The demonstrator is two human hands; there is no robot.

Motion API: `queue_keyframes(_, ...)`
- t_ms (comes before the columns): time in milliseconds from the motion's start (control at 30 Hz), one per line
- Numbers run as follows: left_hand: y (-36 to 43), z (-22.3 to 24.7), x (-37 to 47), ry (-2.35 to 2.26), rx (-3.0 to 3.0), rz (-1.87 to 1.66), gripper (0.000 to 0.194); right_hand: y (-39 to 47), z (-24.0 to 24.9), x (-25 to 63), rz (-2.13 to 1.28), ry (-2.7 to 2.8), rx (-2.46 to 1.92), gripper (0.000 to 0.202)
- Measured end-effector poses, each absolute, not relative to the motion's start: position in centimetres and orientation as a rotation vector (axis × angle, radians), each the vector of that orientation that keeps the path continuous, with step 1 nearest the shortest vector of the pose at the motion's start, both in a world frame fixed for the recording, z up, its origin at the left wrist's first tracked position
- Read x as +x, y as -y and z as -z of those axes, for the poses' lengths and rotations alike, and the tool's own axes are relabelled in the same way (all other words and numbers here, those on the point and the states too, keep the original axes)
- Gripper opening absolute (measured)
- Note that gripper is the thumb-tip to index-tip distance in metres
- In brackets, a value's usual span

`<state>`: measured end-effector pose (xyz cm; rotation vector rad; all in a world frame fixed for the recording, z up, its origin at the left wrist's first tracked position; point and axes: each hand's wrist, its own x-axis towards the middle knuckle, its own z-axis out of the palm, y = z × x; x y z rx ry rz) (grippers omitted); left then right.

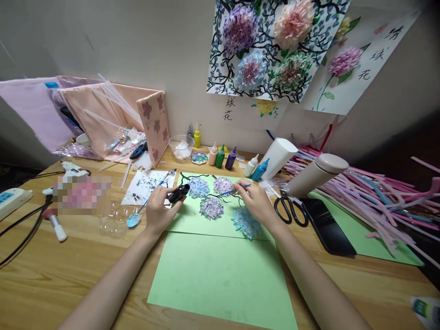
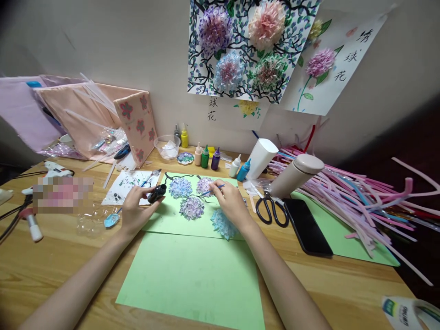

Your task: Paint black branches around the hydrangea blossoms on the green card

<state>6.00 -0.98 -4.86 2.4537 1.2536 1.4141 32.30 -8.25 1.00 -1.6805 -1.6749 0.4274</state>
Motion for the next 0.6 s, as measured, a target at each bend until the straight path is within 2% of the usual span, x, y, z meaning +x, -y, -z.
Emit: queue_keyframes(600, 0.90, 4.85, 5.88, -1.236, 2.474, -1.401, 0.027, 8.39, -1.65, 33.08, -0.397, 1.715, -1.726, 0.028)
